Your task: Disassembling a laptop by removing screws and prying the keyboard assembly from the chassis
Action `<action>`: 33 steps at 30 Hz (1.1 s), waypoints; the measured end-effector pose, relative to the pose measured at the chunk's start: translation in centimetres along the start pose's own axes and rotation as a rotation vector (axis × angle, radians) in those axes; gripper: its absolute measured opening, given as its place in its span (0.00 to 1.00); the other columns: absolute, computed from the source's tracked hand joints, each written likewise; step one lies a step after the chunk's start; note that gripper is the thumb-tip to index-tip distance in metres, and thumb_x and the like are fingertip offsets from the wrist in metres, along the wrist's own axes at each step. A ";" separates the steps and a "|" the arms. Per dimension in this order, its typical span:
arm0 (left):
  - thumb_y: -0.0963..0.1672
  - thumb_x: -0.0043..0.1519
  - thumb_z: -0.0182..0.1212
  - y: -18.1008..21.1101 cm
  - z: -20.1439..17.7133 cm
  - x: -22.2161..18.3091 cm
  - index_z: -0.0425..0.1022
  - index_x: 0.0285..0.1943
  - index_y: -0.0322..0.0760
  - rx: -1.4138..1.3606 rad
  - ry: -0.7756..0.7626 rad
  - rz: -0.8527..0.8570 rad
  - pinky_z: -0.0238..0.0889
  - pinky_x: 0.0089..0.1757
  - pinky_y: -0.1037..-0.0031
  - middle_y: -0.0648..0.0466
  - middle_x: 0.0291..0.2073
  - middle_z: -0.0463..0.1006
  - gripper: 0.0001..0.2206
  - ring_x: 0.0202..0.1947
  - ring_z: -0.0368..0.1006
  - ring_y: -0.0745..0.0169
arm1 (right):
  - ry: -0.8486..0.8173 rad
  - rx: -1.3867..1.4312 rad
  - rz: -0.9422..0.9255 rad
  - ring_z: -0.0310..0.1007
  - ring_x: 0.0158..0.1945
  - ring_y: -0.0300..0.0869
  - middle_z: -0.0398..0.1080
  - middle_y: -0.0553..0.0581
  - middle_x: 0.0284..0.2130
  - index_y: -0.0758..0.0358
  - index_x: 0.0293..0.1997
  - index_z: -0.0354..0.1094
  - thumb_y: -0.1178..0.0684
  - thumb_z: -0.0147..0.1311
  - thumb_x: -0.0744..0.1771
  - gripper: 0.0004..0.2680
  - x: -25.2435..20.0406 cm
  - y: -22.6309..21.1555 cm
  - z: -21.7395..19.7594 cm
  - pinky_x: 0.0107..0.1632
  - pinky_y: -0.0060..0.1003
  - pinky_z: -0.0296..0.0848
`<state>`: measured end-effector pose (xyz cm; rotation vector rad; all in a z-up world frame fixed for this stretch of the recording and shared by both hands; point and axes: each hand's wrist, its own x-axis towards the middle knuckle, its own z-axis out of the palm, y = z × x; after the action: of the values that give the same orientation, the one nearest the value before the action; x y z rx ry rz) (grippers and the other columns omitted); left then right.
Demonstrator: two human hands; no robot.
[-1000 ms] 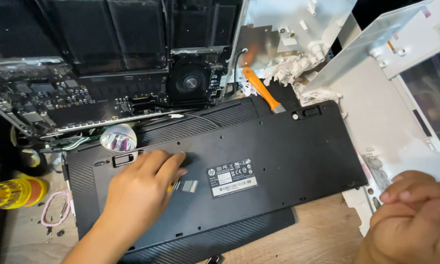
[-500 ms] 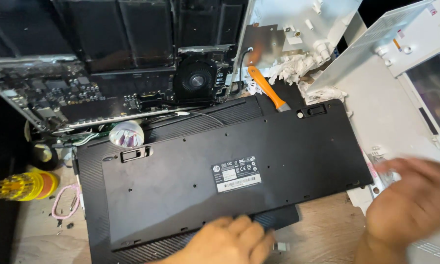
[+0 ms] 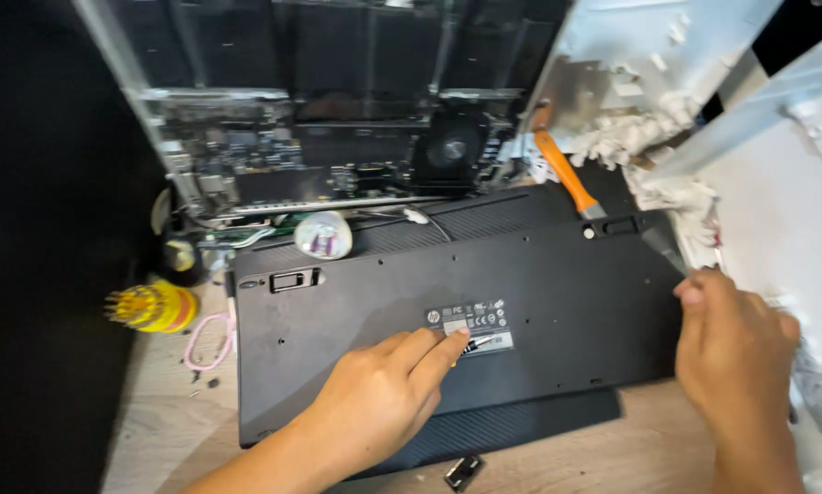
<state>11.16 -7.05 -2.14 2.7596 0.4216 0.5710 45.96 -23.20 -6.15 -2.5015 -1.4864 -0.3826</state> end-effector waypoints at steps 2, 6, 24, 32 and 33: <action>0.37 0.56 0.59 -0.5 -0.3 -0.8 0.70 0.65 0.33 0.029 0.020 -0.022 0.70 0.29 0.65 0.49 0.45 0.76 0.24 0.31 0.75 0.50 | 0.014 -0.050 -0.031 0.78 0.48 0.56 0.78 0.55 0.43 0.57 0.59 0.70 0.50 0.45 0.75 0.09 -0.2 -1.5 -0.5 0.55 0.56 0.66; 0.37 0.59 0.56 -1.4 -1.5 -1.9 0.70 0.65 0.31 -0.015 0.014 -0.077 0.70 0.30 0.62 0.48 0.43 0.75 0.22 0.33 0.75 0.46 | -0.148 -0.080 -0.027 0.78 0.50 0.55 0.78 0.55 0.43 0.52 0.53 0.70 0.48 0.43 0.74 0.09 0.2 -2.9 -1.5 0.57 0.56 0.67; 0.38 0.58 0.59 -0.4 -3.4 3.5 0.67 0.36 0.37 0.031 0.060 -0.031 0.61 0.20 0.57 0.50 0.37 0.70 0.05 0.31 0.68 0.46 | -0.098 0.257 -0.595 0.73 0.49 0.47 0.77 0.46 0.45 0.47 0.53 0.74 0.48 0.50 0.69 0.09 9.0 -13.2 -3.5 0.52 0.47 0.62; 0.42 0.65 0.62 1.9 -3.8 10.8 0.59 0.52 0.33 -0.440 0.163 0.005 0.68 0.33 0.47 0.40 0.54 0.62 0.15 0.47 0.71 0.32 | -0.362 0.906 -0.402 0.76 0.52 0.46 0.77 0.58 0.48 0.65 0.52 0.70 0.66 0.45 0.64 0.13 5.9 -9.2 -5.6 0.57 0.39 0.70; 0.39 0.60 0.70 1.7 -2.9 10.8 0.54 0.65 0.36 -0.377 0.217 0.047 0.66 0.51 0.47 0.37 0.63 0.61 0.29 0.60 0.68 0.31 | -0.291 1.343 -0.181 0.75 0.51 0.48 0.74 0.61 0.47 0.66 0.58 0.66 0.60 0.46 0.68 0.12 5.0 -7.7 -4.4 0.59 0.43 0.72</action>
<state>19.76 -4.27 4.63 2.3622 0.2632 0.8687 41.01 -16.80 0.02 -1.3486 -1.3210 0.7588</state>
